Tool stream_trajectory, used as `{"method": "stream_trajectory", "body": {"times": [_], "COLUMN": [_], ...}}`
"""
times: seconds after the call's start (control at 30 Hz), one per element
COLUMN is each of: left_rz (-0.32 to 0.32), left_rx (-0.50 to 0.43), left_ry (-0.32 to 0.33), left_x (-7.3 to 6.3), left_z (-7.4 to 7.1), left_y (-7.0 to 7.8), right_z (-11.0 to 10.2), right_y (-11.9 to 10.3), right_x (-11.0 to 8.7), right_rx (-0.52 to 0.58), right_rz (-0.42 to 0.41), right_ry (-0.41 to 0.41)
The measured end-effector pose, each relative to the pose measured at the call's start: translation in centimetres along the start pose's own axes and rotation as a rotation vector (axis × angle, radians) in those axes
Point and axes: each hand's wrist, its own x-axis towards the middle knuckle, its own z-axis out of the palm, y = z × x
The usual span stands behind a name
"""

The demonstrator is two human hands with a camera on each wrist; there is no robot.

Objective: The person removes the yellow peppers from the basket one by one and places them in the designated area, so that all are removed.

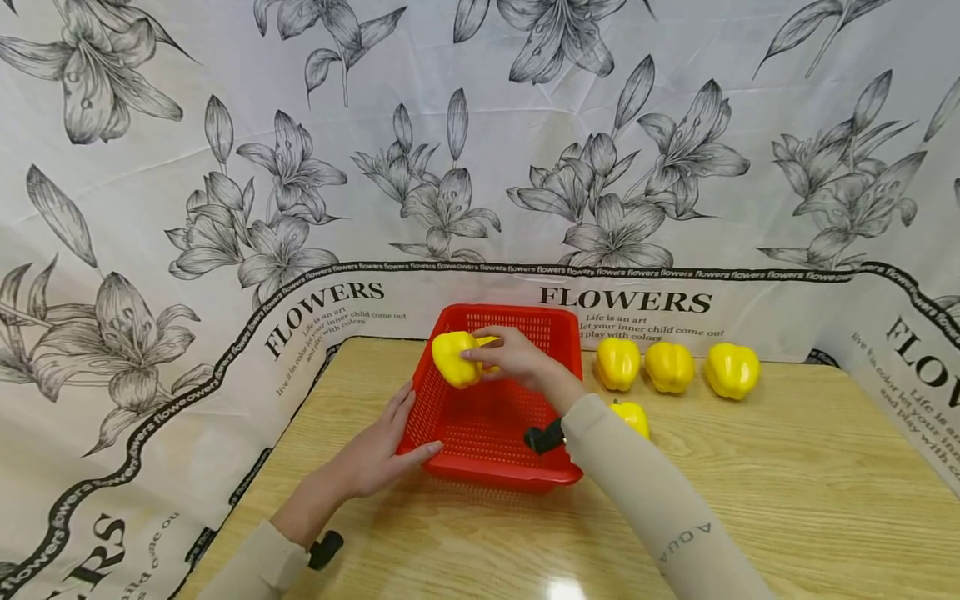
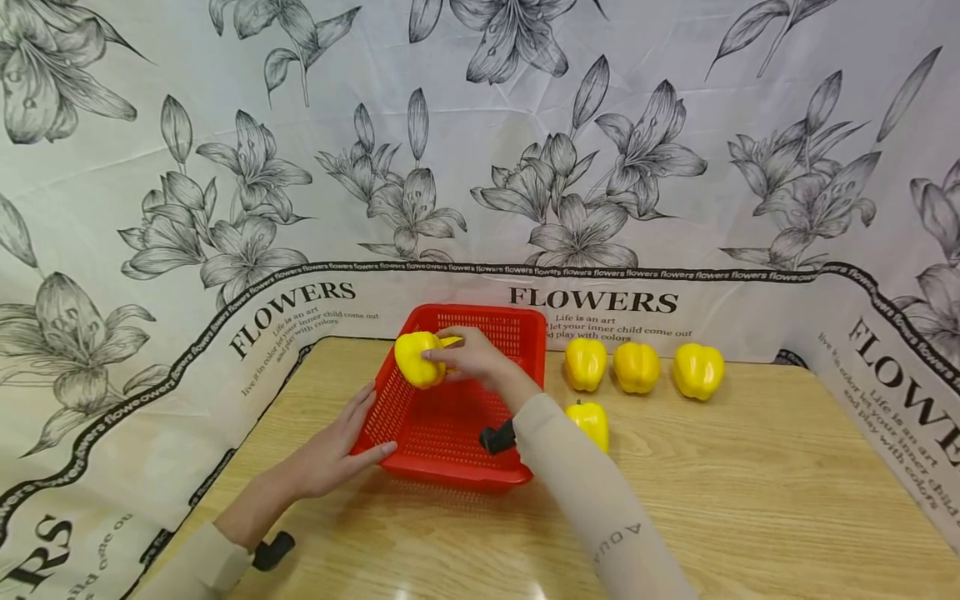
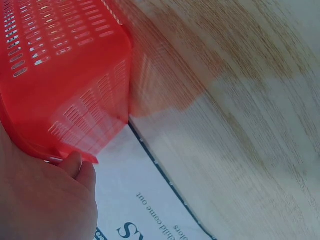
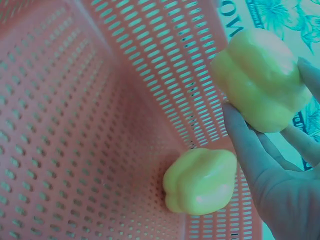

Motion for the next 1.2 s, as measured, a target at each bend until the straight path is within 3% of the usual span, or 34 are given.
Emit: {"method": "stream_trajectory", "body": {"times": [0.47,0.7,1.0,1.2], "left_rz": [0.026,0.01,0.023,0.029], "left_rx": [0.007,0.011,0.021,0.029], "left_ry": [0.007,0.005,0.013,0.023], "left_x": [0.0,0.0,0.0,0.0], "left_z": [-0.2,0.0,0.1,0.2], "left_y": [0.2,0.0,-0.1,-0.1], "right_z": [-1.6,-2.7,-5.2,-6.6], "right_y": [-3.2,-3.9,-3.8,-3.0], "right_x": [-2.6,-4.7,-7.8,-9.4], "right_rx": [0.174,0.223,0.163,0.125], "right_rz": [-0.013,-0.041,-0.082,-0.04], "right_ry": [0.001,0.049,0.059,0.106]}}
